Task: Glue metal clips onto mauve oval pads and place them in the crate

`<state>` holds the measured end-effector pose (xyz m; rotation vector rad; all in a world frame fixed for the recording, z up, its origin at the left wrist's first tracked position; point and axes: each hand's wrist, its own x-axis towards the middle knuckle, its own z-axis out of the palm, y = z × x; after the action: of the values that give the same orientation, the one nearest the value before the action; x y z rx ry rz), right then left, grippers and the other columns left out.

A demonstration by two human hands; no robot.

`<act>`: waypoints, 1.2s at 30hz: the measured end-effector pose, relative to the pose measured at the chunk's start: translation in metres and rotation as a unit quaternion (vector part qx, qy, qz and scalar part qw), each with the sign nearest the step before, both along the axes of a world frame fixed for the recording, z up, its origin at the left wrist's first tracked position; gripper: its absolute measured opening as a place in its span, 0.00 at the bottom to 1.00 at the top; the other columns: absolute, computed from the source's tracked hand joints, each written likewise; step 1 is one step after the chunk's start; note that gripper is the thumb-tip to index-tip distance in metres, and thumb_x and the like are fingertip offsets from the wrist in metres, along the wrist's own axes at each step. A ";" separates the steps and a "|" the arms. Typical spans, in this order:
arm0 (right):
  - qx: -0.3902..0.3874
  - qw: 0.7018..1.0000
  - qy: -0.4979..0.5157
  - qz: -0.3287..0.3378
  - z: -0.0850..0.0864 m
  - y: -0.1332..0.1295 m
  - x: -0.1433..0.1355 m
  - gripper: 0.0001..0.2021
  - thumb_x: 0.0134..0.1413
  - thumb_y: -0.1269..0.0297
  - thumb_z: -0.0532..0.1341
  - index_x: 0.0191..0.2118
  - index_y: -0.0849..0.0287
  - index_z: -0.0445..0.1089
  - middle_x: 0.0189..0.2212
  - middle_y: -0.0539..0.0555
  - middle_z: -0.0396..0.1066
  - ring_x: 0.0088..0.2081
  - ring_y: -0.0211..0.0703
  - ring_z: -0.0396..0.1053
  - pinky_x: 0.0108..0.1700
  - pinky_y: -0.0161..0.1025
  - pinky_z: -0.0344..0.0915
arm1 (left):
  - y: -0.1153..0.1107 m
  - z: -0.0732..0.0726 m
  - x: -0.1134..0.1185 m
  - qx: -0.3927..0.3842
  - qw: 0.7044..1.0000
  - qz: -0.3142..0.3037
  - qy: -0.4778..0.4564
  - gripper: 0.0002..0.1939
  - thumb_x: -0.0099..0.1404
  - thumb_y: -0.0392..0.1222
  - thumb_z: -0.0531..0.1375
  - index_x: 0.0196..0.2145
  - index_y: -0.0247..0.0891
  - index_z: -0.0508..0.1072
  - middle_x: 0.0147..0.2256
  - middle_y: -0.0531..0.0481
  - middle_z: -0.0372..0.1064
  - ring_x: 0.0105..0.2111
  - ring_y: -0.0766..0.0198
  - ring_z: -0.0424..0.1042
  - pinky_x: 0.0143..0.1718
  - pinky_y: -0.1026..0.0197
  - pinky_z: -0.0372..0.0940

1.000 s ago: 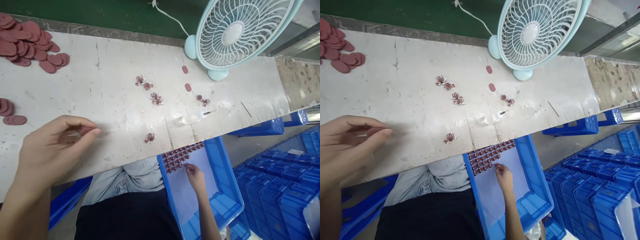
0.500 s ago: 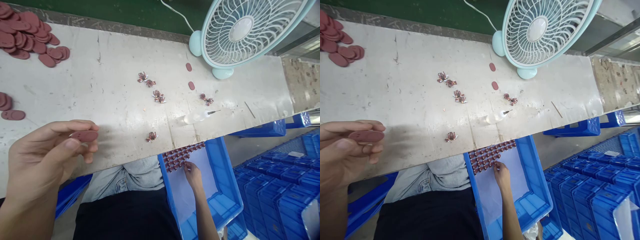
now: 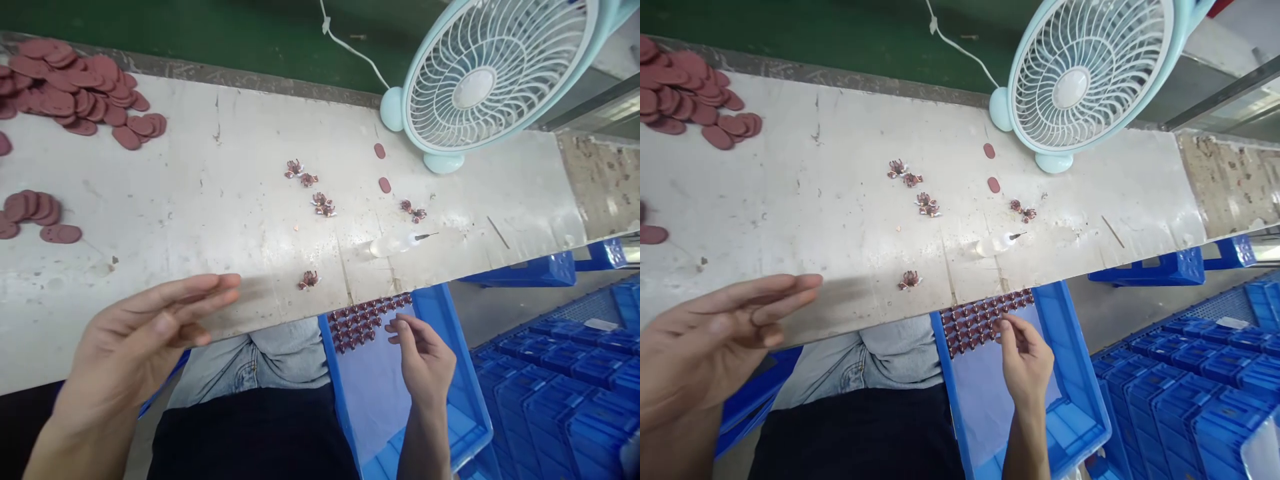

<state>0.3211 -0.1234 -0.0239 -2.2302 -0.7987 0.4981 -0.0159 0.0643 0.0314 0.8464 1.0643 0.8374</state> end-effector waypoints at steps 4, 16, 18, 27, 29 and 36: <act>0.142 0.978 0.078 0.133 0.030 0.030 -0.048 0.07 0.62 0.66 0.65 0.44 0.54 0.77 0.33 0.53 0.77 0.31 0.42 0.75 0.33 0.40 0.74 | -0.014 -0.001 0.013 -0.076 0.996 -0.017 -0.054 0.10 0.66 0.41 0.65 0.45 0.41 0.83 0.46 0.40 0.82 0.44 0.49 0.82 0.25 0.69 0.75; 0.146 0.892 0.211 0.371 0.065 0.111 -0.121 0.06 0.63 0.69 0.64 0.42 0.51 0.77 0.31 0.48 0.73 0.32 0.37 0.71 0.32 0.35 0.68 | -0.034 -0.009 0.033 -0.039 0.991 -0.118 -0.043 0.03 0.63 0.38 0.68 0.37 0.39 0.83 0.29 0.50 0.80 0.28 0.67 0.77 0.27 0.70 0.72; 0.165 0.892 0.252 0.336 0.060 0.111 -0.123 0.08 0.64 0.69 0.63 0.44 0.50 0.77 0.32 0.48 0.74 0.32 0.37 0.73 0.34 0.36 0.71 | -0.035 -0.015 0.036 -0.039 0.987 -0.115 -0.105 0.05 0.65 0.39 0.67 0.39 0.40 0.83 0.31 0.48 0.80 0.32 0.64 0.78 0.28 0.69 0.73; 0.189 0.926 0.236 0.224 0.049 0.106 -0.139 0.13 0.58 0.68 0.67 0.48 0.49 0.77 0.41 0.52 0.69 0.36 0.38 0.71 0.32 0.32 0.70 | -0.041 -0.025 0.049 -0.052 0.979 -0.049 -0.192 0.04 0.60 0.39 0.71 0.34 0.37 0.83 0.45 0.44 0.81 0.30 0.68 0.75 0.35 0.66 0.72; 0.212 0.876 0.389 0.189 0.047 0.110 -0.130 0.10 0.58 0.65 0.67 0.47 0.51 0.76 0.37 0.50 0.68 0.30 0.32 0.67 0.27 0.28 0.67 | -0.041 -0.024 0.049 -0.057 0.976 -0.053 -0.202 0.06 0.60 0.40 0.71 0.36 0.38 0.83 0.43 0.43 0.81 0.30 0.67 0.76 0.34 0.65 0.73; 0.374 0.380 0.845 0.047 0.022 0.149 -0.029 0.30 0.65 0.46 0.58 0.61 0.65 0.58 0.32 0.46 0.65 0.22 0.28 0.61 0.15 0.22 0.60 | -0.037 -0.022 0.043 -0.148 0.963 -0.029 -0.223 0.08 0.63 0.41 0.69 0.41 0.42 0.83 0.47 0.44 0.81 0.37 0.63 0.80 0.31 0.70 0.74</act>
<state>0.2920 0.0252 -0.0021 -0.0407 0.1507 1.5610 0.0272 0.0268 0.0093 0.4065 0.7358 0.7507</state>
